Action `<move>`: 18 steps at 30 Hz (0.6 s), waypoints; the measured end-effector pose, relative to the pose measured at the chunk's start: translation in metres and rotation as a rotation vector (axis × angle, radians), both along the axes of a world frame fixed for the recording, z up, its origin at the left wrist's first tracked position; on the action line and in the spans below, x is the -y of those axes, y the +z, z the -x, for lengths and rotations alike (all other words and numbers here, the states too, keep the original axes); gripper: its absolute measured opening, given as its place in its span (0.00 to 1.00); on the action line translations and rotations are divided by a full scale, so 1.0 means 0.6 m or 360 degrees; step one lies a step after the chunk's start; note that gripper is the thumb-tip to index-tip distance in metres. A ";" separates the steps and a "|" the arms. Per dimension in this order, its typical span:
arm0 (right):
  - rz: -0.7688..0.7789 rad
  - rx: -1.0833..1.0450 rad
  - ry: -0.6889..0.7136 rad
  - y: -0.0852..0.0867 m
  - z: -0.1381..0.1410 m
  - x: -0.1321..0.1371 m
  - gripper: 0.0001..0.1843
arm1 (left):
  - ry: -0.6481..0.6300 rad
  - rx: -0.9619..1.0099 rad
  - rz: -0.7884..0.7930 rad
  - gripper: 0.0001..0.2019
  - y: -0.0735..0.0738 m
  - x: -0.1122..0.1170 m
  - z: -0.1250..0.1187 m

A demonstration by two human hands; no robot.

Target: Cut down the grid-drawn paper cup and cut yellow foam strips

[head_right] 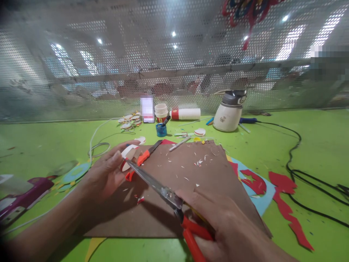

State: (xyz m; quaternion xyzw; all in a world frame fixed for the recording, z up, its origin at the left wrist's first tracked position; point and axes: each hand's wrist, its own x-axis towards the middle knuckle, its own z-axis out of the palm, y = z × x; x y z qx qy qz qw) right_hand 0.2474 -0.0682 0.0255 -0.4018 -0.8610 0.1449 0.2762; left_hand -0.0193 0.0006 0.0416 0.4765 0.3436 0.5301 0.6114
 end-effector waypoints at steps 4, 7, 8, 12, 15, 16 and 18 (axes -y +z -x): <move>0.0087 -0.0008 0.0038 0.004 0.003 0.000 0.24 | -0.0019 0.0030 -0.0023 0.23 0.001 0.000 0.000; 0.0069 -0.0007 0.0059 0.002 0.005 0.000 0.21 | 0.0014 0.0028 -0.0027 0.21 0.002 0.004 -0.003; 0.0046 -0.0003 0.0053 0.001 0.005 0.001 0.21 | 0.0029 0.0025 -0.0023 0.20 0.002 0.005 -0.004; -0.0015 0.0060 -0.0012 -0.005 0.002 0.002 0.21 | 0.0015 0.0043 -0.0010 0.21 -0.001 0.004 -0.006; -0.0008 0.0149 -0.0080 -0.007 -0.003 0.005 0.22 | -0.0062 0.0093 0.0001 0.19 -0.002 0.001 -0.004; -0.0009 0.0181 -0.0112 -0.008 -0.005 0.006 0.22 | -0.0080 0.0116 0.0015 0.18 -0.002 0.000 -0.003; -0.0020 0.0243 -0.0181 -0.008 -0.009 0.008 0.23 | -0.0125 0.0157 0.0062 0.16 -0.002 -0.001 0.001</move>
